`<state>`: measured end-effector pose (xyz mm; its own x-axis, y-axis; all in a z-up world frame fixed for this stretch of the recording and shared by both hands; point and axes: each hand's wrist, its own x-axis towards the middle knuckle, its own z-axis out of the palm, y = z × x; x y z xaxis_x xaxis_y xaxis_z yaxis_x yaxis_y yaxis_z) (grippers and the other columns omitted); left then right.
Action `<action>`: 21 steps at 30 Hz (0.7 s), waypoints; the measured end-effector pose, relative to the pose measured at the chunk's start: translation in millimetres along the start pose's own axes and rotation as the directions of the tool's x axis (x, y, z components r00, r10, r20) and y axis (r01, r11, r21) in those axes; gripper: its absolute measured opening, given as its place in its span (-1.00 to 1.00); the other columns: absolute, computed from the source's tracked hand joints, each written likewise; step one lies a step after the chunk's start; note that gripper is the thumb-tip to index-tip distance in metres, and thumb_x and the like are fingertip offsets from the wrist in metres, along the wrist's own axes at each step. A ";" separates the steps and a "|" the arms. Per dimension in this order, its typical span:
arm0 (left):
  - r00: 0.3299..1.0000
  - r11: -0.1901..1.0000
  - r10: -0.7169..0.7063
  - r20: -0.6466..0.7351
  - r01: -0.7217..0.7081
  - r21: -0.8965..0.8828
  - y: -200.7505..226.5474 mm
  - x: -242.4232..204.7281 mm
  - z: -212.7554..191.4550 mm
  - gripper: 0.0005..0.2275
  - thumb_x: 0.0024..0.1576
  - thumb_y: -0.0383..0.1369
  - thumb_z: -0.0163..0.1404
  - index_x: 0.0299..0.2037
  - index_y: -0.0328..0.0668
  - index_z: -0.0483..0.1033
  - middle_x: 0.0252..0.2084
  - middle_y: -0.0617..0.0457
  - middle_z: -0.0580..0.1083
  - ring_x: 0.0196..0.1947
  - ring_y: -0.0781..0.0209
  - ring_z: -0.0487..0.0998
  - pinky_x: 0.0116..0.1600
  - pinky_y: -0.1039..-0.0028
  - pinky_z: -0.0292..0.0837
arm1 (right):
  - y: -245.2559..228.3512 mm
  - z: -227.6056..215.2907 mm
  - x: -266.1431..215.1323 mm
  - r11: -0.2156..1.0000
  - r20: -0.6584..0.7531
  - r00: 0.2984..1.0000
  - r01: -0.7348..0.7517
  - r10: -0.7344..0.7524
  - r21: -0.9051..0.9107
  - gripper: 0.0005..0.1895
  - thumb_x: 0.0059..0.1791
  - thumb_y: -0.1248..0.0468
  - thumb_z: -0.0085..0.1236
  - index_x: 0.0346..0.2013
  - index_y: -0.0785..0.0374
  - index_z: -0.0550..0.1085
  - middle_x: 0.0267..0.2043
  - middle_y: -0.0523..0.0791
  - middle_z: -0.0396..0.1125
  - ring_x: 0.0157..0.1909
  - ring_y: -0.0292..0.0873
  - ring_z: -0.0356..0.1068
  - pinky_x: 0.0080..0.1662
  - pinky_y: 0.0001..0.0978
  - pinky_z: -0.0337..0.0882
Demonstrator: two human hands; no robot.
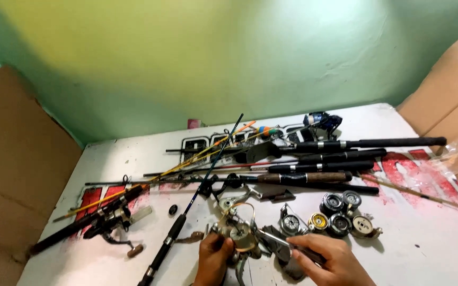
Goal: Assembling and repairing a fishing reel using a screwdriver and various components on a workbench.
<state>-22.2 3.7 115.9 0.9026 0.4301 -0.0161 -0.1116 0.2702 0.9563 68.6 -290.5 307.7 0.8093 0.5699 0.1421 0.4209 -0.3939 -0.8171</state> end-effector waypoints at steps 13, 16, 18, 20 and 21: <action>0.882 0.913 0.366 0.297 -0.402 0.068 30.0 80.5 10.0 -0.69 0.09 -0.31 0.21 -0.12 -0.52 0.67 -0.07 -0.17 0.54 -0.16 0.03 0.58 -0.02 0.35 0.48 | 98.7 10.4 54.3 0.997 0.003 1.000 0.025 -0.025 -0.068 -0.80 -0.17 0.03 0.40 -0.38 -0.01 0.81 -0.53 -0.35 0.66 -0.47 -0.44 0.61 -0.34 -0.65 0.55; 0.879 0.906 0.368 0.304 -0.412 0.096 24.6 80.5 -1.9 -0.69 0.09 -0.31 0.22 -0.13 -0.50 0.67 -0.08 -0.16 0.53 -0.17 0.05 0.56 -0.05 0.38 0.45 | 99.7 14.4 61.0 0.990 0.027 0.993 0.113 -0.111 -0.083 -0.80 -0.15 0.03 0.40 -0.37 0.00 0.79 -0.54 -0.34 0.62 -0.48 -0.43 0.57 -0.36 -0.64 0.52; 0.886 0.909 0.344 0.312 -0.397 0.128 13.5 65.2 -12.7 -0.70 0.09 -0.30 0.23 -0.14 -0.49 0.68 -0.10 -0.15 0.52 -0.19 0.07 0.54 -0.07 0.40 0.43 | 101.9 21.5 50.3 0.981 0.058 0.984 0.175 -0.171 -0.088 -0.80 -0.13 0.02 0.40 -0.35 0.00 0.78 -0.54 -0.34 0.57 -0.50 -0.42 0.53 -0.38 -0.62 0.49; 0.894 0.916 0.314 0.319 -0.374 0.145 3.5 50.2 -20.3 -0.70 0.09 -0.30 0.24 -0.14 -0.48 0.68 -0.10 -0.14 0.51 -0.19 0.09 0.53 -0.09 0.42 0.41 | 104.4 27.2 36.9 0.977 0.077 0.979 0.197 -0.190 -0.087 -0.80 -0.12 0.02 0.40 -0.34 0.00 0.77 -0.54 -0.33 0.55 -0.51 -0.42 0.51 -0.39 -0.62 0.48; 0.894 0.917 0.300 0.332 -0.366 0.160 -1.9 43.6 -23.0 -0.70 0.08 -0.30 0.24 -0.15 -0.47 0.69 -0.11 -0.13 0.51 -0.20 0.10 0.52 -0.10 0.44 0.40 | 106.4 29.3 29.9 0.969 0.087 0.971 0.232 -0.224 -0.091 -0.80 -0.11 0.02 0.40 -0.32 0.00 0.76 -0.54 -0.33 0.52 -0.52 -0.41 0.49 -0.41 -0.61 0.46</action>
<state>7.8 41.7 106.8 0.9119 0.1797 0.3690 -0.3666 -0.0478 0.9292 125.6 -294.3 208.6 0.6553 0.7046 0.2723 0.6324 -0.3147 -0.7078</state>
